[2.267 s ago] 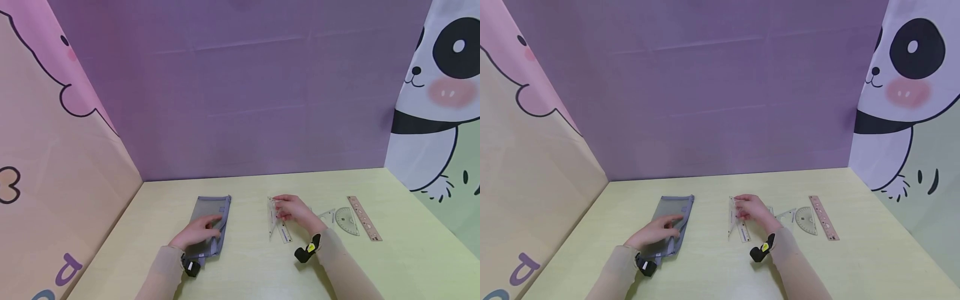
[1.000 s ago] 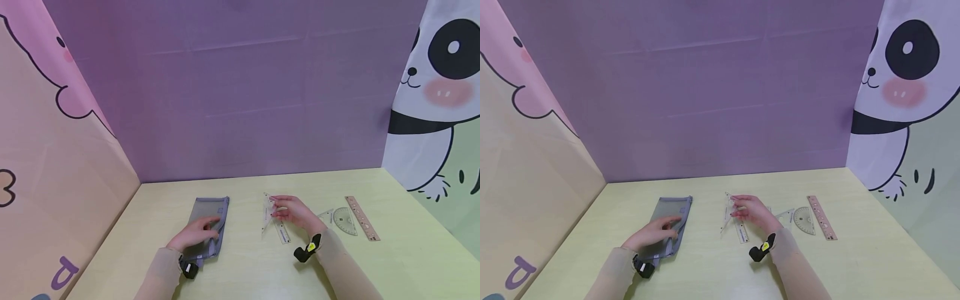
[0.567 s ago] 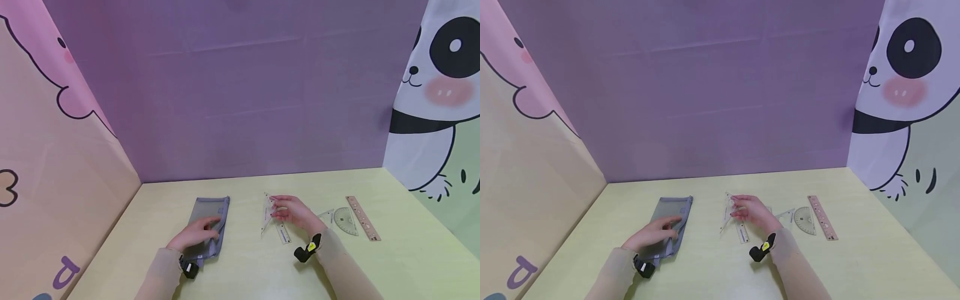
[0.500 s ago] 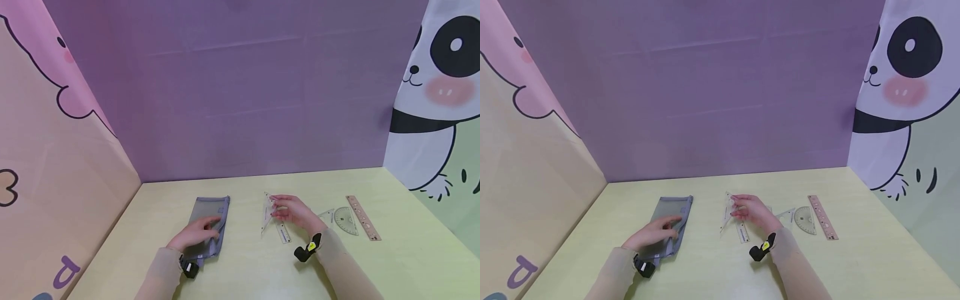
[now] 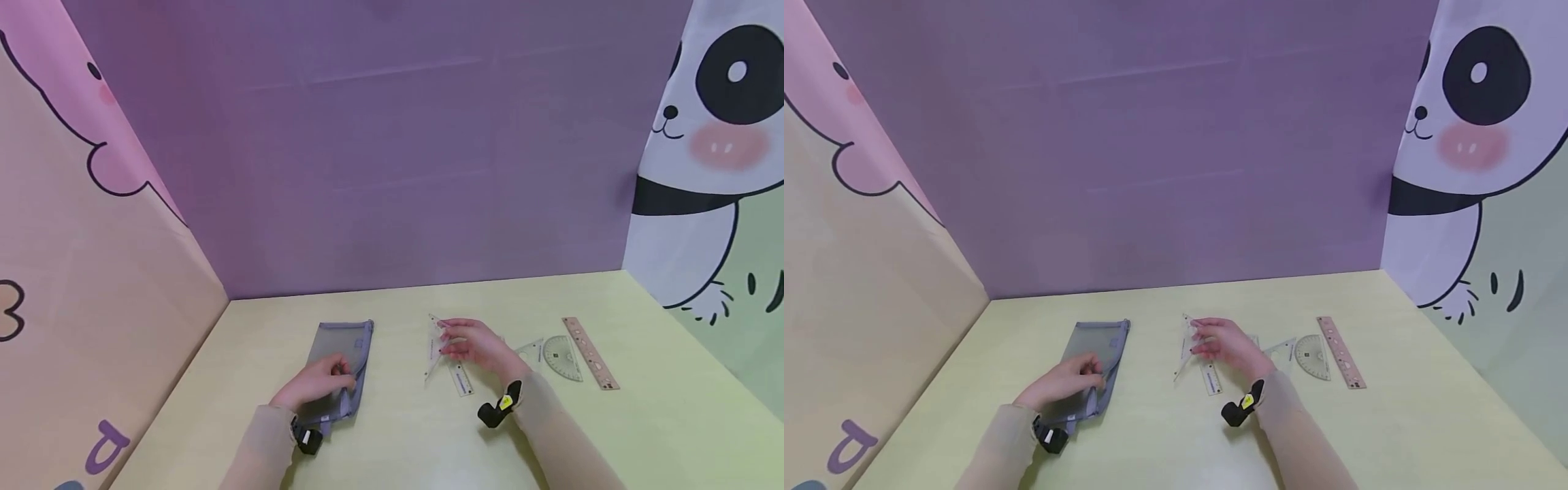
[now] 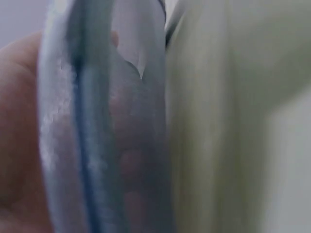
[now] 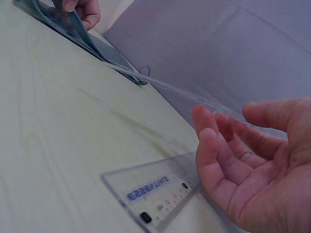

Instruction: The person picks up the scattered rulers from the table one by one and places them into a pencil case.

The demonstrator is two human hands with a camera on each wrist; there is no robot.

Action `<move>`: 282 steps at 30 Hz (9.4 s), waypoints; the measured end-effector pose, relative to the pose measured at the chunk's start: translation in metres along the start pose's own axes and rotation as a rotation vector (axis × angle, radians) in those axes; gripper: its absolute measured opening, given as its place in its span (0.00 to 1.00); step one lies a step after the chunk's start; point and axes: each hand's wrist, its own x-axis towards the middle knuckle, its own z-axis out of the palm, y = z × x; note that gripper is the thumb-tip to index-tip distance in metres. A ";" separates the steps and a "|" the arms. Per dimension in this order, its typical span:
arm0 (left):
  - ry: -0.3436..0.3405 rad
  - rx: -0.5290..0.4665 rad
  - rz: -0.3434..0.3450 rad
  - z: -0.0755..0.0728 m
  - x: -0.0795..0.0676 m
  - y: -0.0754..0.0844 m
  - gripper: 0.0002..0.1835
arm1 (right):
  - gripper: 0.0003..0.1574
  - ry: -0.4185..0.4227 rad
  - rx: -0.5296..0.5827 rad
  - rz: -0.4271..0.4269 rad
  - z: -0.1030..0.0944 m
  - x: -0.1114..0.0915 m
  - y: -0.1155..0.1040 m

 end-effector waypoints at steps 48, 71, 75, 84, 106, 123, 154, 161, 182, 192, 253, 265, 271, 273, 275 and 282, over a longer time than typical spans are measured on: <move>-0.014 -0.038 0.083 -0.004 0.002 -0.001 0.24 | 0.25 -0.184 0.075 0.078 0.037 0.013 0.004; 0.030 -0.071 0.107 -0.001 0.004 -0.001 0.22 | 0.26 -0.177 0.083 0.103 0.046 0.014 0.008; 0.047 -0.071 0.104 0.001 0.004 0.000 0.20 | 0.26 -0.177 0.094 0.110 0.046 0.013 0.008; 0.074 -0.027 0.062 0.004 0.007 0.000 0.20 | 0.25 -0.177 0.099 0.120 0.047 0.014 0.011; 0.186 0.041 0.101 0.002 0.004 0.002 0.18 | 0.31 -0.187 0.131 0.131 0.056 0.013 0.013; 0.124 -0.063 0.053 0.002 0.003 0.001 0.17 | 0.30 -0.202 0.170 0.135 0.056 0.016 0.018; 0.222 -0.249 -0.037 0.002 0.007 -0.005 0.18 | 0.28 -0.233 0.184 0.147 0.070 0.023 0.024; 0.227 -0.266 -0.055 0.002 0.007 -0.004 0.17 | 0.25 -0.210 0.197 0.145 0.074 0.025 0.023; 0.243 -0.262 -0.054 0.004 0.006 0.000 0.16 | 0.27 -0.177 0.209 0.163 0.082 0.034 0.023; 0.260 -0.253 -0.032 0.004 0.005 0.004 0.16 | 0.24 -0.166 0.190 0.152 0.091 0.040 0.024; 0.204 -0.268 0.032 -0.001 -0.013 0.042 0.17 | 0.17 -0.149 0.080 0.138 0.136 0.042 0.011; 0.213 -0.282 0.048 0.008 0.009 0.004 0.17 | 0.11 -0.156 0.205 0.161 0.138 0.048 0.020; 0.194 -0.287 0.058 0.003 -0.002 0.024 0.17 | 0.20 -0.153 0.197 0.164 0.139 0.048 0.020; 0.187 -0.287 0.051 0.000 -0.008 0.034 0.16 | 0.25 -0.165 0.197 0.165 0.137 0.047 0.018; 0.183 -0.287 0.048 -0.001 -0.011 0.040 0.17 | 0.29 -0.175 0.194 0.168 0.135 0.046 0.017; 0.197 -0.259 0.027 -0.001 -0.012 0.041 0.17 | 0.32 -0.217 0.151 0.155 0.116 0.040 0.012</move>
